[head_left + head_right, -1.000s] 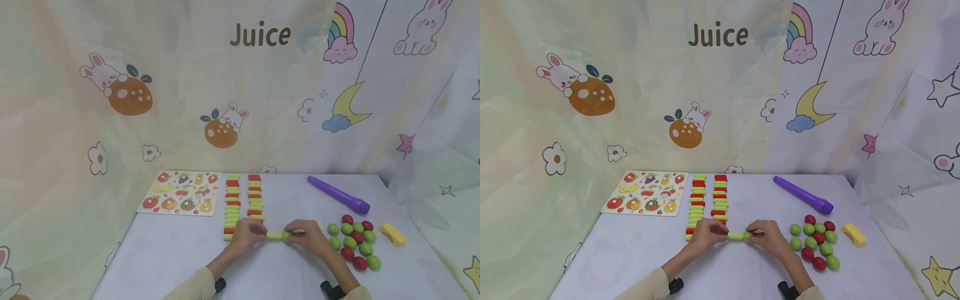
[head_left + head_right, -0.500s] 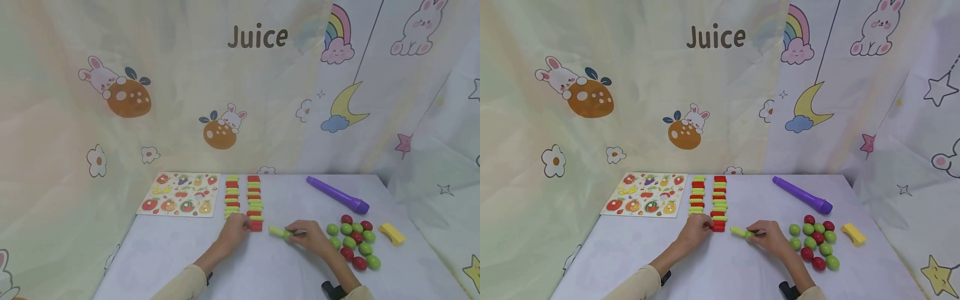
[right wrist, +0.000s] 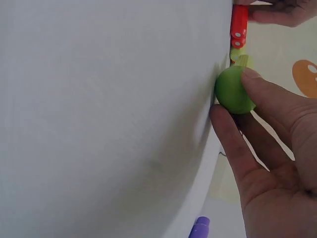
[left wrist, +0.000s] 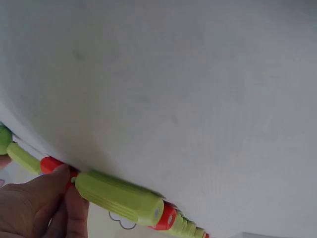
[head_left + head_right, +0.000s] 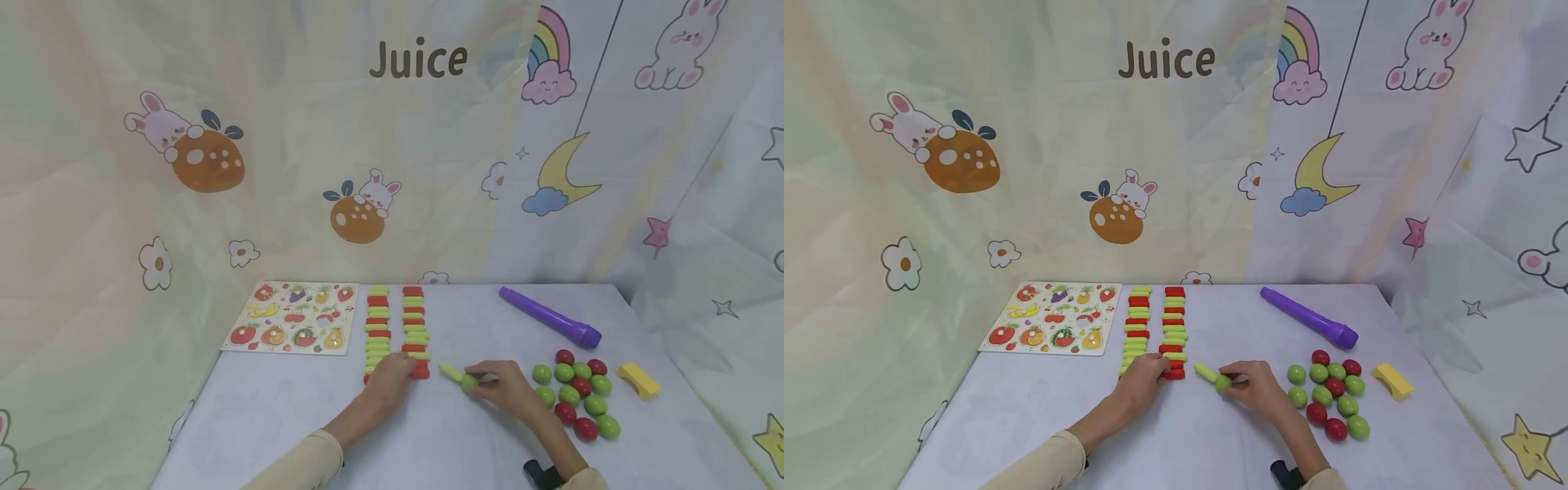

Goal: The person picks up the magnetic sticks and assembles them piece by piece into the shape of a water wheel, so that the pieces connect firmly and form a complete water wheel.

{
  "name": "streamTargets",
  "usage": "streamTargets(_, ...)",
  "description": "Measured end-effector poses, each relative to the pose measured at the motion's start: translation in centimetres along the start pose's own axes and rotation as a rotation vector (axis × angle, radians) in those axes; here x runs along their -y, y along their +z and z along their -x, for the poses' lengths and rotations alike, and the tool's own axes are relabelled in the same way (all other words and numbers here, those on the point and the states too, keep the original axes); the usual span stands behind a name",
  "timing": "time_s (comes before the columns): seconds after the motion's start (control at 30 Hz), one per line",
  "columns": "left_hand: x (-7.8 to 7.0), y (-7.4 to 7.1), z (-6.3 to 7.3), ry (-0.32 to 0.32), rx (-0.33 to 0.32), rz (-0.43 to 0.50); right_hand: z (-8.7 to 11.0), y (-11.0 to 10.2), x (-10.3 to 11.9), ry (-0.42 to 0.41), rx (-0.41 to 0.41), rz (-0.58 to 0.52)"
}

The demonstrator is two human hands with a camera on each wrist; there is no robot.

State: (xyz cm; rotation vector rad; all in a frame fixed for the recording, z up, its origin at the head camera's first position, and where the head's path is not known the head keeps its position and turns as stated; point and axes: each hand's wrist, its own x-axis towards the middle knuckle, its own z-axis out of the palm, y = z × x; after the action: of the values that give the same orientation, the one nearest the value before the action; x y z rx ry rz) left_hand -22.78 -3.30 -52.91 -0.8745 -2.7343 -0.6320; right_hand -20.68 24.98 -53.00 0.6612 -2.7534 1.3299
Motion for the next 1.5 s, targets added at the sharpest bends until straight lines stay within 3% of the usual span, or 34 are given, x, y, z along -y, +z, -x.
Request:
streamTargets(0.2, -0.5, 0.3, 0.2, -0.028, -0.007, 0.127, -0.1, 0.4, -0.3, 0.022, -0.058, -0.034)
streamTargets(0.37, -1.7, 0.3, -0.1, -0.041, -0.008, 0.213, -0.3, 1.0, -0.2, 0.039, -0.119, -0.045)
streamTargets(0.57, -2.6, 0.3, -0.6, -0.042, 0.007, 0.239, -0.6, 1.9, 0.0, 0.035, -0.184, -0.040)
streamTargets(0.83, -2.8, 0.5, -0.9, -0.054, 0.025, 0.213, -0.8, 2.6, 0.8, 0.071, -0.228, -0.014)
streamTargets(1.0, -2.7, 0.7, -1.0, -0.062, 0.028, 0.214, -0.6, 2.4, 0.8, 0.080, -0.200, -0.013)
streamTargets(1.17, -1.9, -0.2, -0.9, -0.044, 0.041, 0.261, -0.3, 1.6, -0.2, 0.009, -0.109, -0.069)
streamTargets(1.33, 0.0, -1.6, -0.7, -0.132, 0.026, 0.284, -0.3, 0.2, -0.9, -0.060, -0.043, -0.065)
streamTargets(1.5, 1.5, -1.3, -0.7, -0.196, 0.027, 0.250, -1.2, -0.7, -0.7, -0.065, -0.022, 0.029)
